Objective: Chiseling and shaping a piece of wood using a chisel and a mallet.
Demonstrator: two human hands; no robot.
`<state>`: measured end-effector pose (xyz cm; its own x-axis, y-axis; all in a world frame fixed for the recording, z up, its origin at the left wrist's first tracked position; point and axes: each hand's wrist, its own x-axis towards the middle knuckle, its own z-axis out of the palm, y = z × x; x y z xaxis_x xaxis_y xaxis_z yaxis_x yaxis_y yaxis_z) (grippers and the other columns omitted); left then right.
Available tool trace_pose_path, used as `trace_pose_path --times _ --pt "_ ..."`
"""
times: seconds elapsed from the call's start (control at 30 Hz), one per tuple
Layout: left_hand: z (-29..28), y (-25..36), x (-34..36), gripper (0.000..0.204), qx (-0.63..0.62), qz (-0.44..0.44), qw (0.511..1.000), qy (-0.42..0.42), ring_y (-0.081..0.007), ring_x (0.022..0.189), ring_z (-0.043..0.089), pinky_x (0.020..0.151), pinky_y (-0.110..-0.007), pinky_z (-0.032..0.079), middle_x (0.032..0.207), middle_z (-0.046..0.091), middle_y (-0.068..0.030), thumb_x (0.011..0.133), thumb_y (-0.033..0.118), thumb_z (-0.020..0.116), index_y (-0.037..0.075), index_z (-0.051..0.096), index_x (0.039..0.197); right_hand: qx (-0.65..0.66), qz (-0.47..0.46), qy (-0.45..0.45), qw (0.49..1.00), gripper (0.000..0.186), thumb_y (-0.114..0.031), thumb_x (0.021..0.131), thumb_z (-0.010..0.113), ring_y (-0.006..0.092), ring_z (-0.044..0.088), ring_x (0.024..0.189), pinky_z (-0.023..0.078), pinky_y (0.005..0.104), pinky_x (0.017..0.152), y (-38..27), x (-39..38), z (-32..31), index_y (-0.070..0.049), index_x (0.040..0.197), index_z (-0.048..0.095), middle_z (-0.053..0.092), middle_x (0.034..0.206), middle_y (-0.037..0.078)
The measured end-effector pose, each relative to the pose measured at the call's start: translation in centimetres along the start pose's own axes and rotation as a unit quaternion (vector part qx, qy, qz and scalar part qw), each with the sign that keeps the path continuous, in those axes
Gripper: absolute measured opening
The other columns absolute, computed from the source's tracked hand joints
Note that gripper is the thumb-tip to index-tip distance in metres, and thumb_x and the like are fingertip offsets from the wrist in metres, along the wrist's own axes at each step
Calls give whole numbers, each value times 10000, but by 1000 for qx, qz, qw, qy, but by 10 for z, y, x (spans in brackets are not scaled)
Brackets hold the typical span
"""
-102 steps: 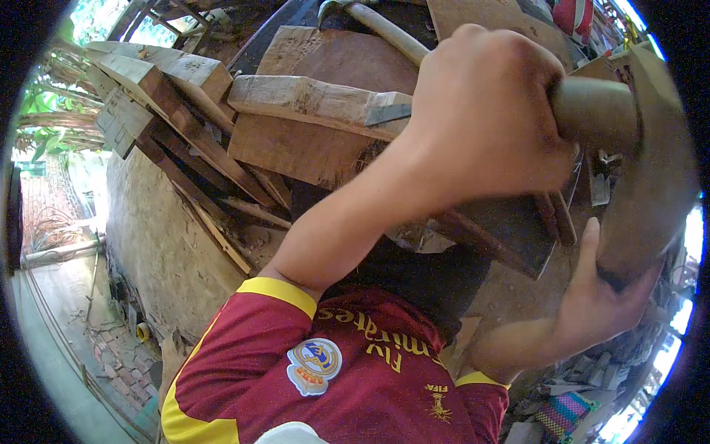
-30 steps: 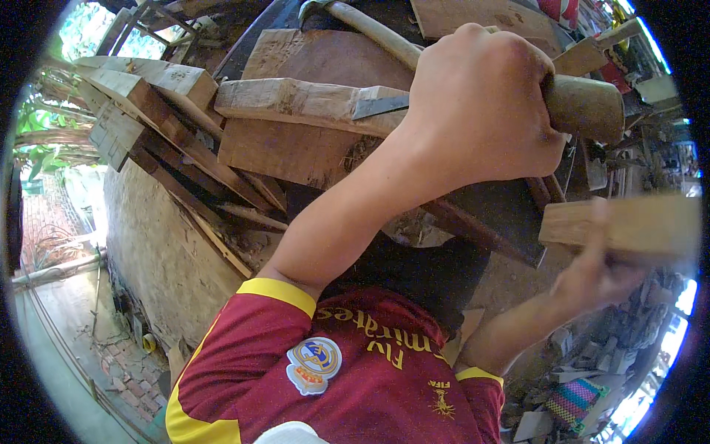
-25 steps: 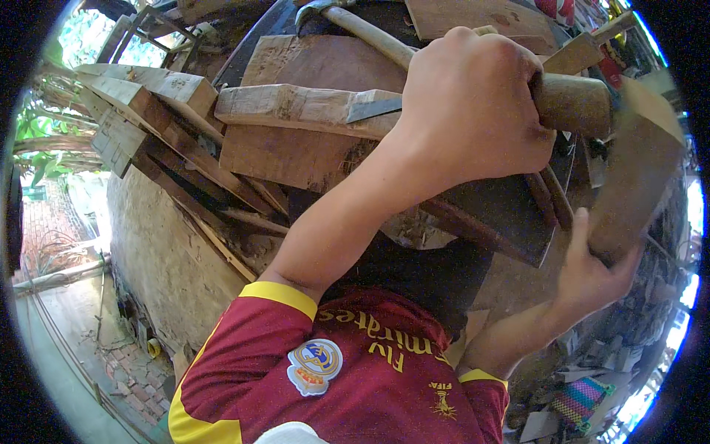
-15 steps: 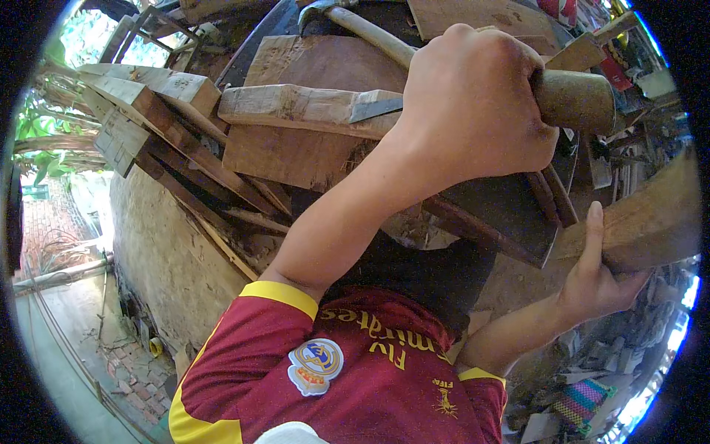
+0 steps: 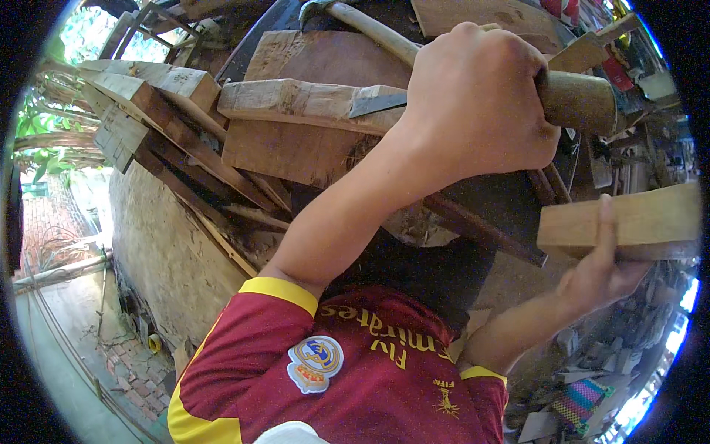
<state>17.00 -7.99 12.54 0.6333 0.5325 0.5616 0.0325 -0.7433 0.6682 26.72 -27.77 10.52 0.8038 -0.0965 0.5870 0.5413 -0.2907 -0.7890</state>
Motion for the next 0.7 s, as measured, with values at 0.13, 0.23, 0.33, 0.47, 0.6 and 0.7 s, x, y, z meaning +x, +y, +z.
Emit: trace_pose_path --times 0.13,0.23,0.33,0.47,0.6,0.7 --pt "1 -3 3 198 14 -5 1000 -18 -375 666 668 664 -436 564 648 642 -191 559 230 686 57 699 655 -161 -186 -147 958 676 -174 686 877 227 618 1057 499 367 905 6 -2 -5 63 1237 566 642 1162 166" --pt "5 -3 1 200 26 -3 1000 -3 -376 664 667 666 -436 563 641 639 -189 555 234 690 57 696 650 -219 -155 -69 961 648 -147 681 877 229 619 1046 512 360 896 11 6 -12 78 1209 576 637 1161 175" --pt "4 2 1 201 30 0 1000 8 -378 658 665 659 -436 561 635 636 -187 552 234 692 56 693 646 -46 -46 -7 998 639 -112 665 882 238 620 1027 524 348 895 9 0 -9 101 1183 576 626 1170 187" --pt "3 10 0 201 9 39 999 10 -381 644 661 648 -434 560 626 633 -184 547 231 695 53 690 643 -27 -43 19 999 614 -53 654 876 247 621 1010 540 344 891 8 -2 -13 119 1157 568 622 1169 198" --pt "3 3 3 199 -1 26 999 22 -388 650 654 657 -441 557 624 629 -189 547 227 698 48 683 635 7 -77 19 997 582 7 653 856 248 629 1004 546 349 884 9 1 -15 121 1147 569 638 1147 193" --pt "-5 1 4 197 -18 12 1000 19 -394 661 650 668 -447 556 630 628 -196 549 224 704 49 684 636 33 -79 17 996 550 36 652 843 251 639 990 550 348 882 5 6 -19 121 1129 582 647 1134 191"
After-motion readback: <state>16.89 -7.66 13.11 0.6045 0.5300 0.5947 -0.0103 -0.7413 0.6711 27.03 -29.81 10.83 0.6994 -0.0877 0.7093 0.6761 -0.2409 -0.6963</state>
